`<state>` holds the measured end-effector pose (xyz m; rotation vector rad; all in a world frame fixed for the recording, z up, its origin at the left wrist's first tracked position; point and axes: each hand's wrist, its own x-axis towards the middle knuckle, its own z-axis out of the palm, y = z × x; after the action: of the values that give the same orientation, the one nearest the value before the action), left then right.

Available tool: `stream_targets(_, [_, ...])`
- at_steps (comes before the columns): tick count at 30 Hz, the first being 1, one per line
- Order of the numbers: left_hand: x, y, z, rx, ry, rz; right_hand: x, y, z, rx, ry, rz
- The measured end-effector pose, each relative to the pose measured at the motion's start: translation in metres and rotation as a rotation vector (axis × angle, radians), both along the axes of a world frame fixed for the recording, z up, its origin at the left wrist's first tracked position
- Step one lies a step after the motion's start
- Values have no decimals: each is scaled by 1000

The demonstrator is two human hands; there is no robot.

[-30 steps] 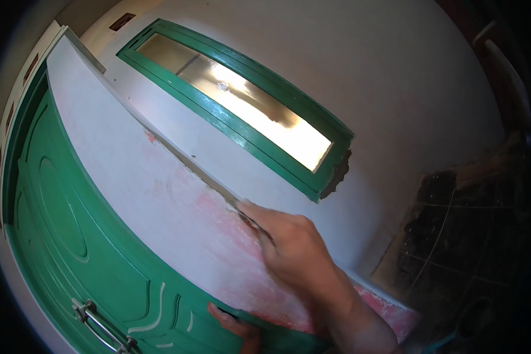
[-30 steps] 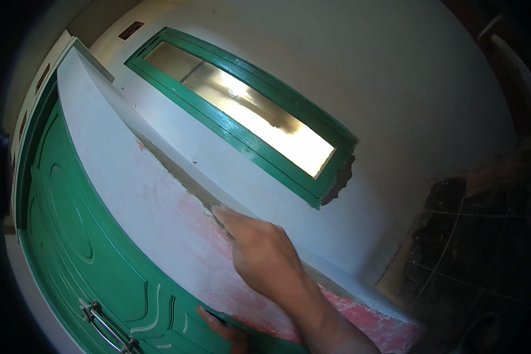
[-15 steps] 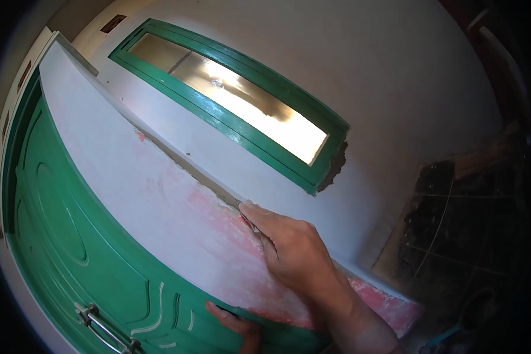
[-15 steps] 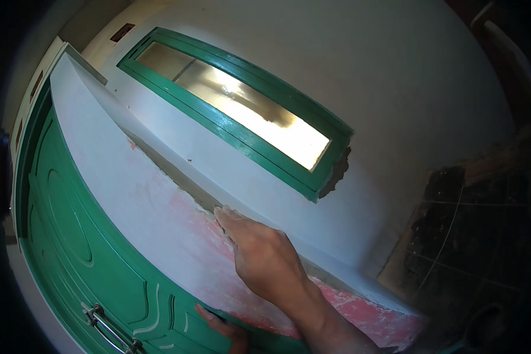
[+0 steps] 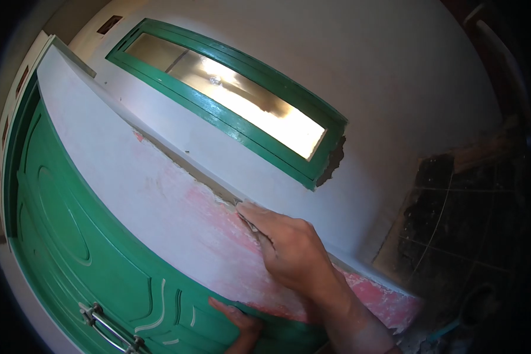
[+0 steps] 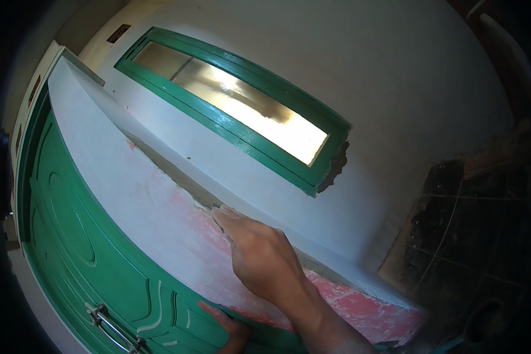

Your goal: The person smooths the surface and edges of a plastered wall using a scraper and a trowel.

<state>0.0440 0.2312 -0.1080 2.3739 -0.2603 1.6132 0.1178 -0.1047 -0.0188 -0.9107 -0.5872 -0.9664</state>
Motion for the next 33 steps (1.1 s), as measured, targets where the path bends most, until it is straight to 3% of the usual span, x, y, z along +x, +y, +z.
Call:
stream_targets(7, [-9, -3, 7, 139, 84, 168, -22, -13, -57, -101, 128, 88])
stream_targets(10, [-13, -24, 8, -55, 101, 18, -18, -10, -52, -52, 139, 106])
stream_targets(11, [-6, 1, -6, -78, 67, 19, -17, -10, -48, -32, 139, 116])
stream_targets(18, [-13, -11, -10, 3, 185, 132, -8, -15, -21, 90, 85, -19])
stream_targets(23, [-26, -35, -4, -105, 292, 224, -7, -3, -20, -82, 39, -67])
stream_targets(29, [-17, -36, -5, -159, 271, 110, -12, -9, -31, -109, 75, -73])
stream_targets(33, [-27, -40, -7, -152, 306, 291, -6, -9, -20, -98, 34, -100])
